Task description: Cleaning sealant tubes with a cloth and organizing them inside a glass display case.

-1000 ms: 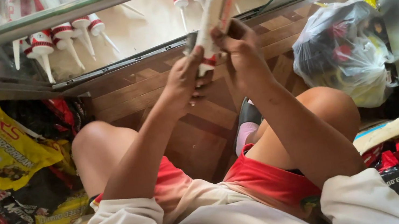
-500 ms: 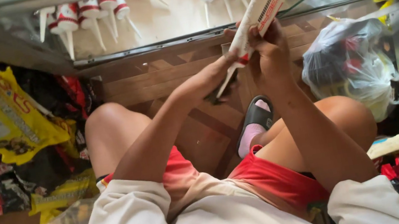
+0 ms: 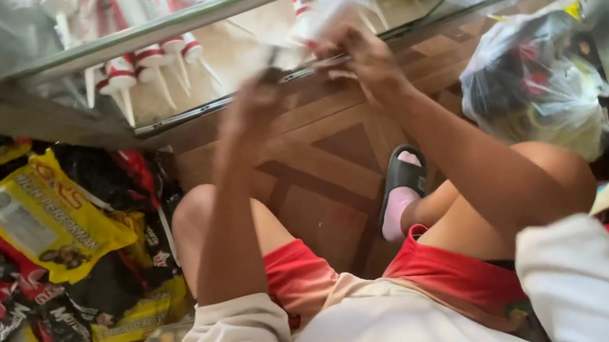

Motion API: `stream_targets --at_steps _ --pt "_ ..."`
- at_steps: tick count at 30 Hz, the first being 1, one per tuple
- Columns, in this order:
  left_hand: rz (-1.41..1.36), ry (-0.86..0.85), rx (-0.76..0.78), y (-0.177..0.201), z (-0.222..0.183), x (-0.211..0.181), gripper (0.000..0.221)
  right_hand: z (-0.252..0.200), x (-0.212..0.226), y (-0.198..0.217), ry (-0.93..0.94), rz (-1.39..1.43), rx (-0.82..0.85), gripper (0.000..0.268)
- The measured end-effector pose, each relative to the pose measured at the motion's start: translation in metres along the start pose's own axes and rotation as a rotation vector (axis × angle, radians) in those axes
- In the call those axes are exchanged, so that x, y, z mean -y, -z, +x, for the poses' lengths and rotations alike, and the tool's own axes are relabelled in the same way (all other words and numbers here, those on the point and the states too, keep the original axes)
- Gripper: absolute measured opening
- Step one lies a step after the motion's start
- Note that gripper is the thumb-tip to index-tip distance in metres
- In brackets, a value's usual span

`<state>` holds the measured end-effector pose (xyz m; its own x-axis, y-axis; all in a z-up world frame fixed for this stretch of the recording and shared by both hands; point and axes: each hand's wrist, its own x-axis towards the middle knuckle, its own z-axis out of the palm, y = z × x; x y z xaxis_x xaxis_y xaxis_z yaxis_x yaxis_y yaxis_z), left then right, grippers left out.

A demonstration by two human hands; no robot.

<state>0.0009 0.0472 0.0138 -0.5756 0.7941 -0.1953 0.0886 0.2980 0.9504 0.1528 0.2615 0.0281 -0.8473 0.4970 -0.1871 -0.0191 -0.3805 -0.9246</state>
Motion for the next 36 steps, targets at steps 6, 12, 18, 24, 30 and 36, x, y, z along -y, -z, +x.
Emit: stream_targets --at_steps 6,12,18,24,30,36 --pt "-0.361 0.042 -0.775 0.117 -0.013 0.032 0.035 0.084 -0.018 0.047 0.004 -0.750 0.081 0.031" --pt "0.463 -0.124 -1.082 0.133 0.000 0.089 0.058 0.138 0.010 0.133 0.611 -1.555 -0.179 0.041" --pt "0.728 0.111 -0.690 0.103 -0.002 -0.027 0.056 0.223 0.021 0.108 -0.104 -1.503 0.002 0.054" --pt "0.701 0.193 -0.323 0.057 0.051 0.018 0.065 0.264 -0.020 0.083 0.238 -1.749 -0.222 0.112" --pt "0.166 -0.068 -0.342 0.004 0.075 0.039 0.035 0.261 0.007 0.068 0.209 -1.585 -0.204 0.065" --pt "-0.533 -0.200 -0.642 -0.073 0.241 0.236 0.037 0.226 -0.002 0.119 1.116 -1.693 0.175 0.027"
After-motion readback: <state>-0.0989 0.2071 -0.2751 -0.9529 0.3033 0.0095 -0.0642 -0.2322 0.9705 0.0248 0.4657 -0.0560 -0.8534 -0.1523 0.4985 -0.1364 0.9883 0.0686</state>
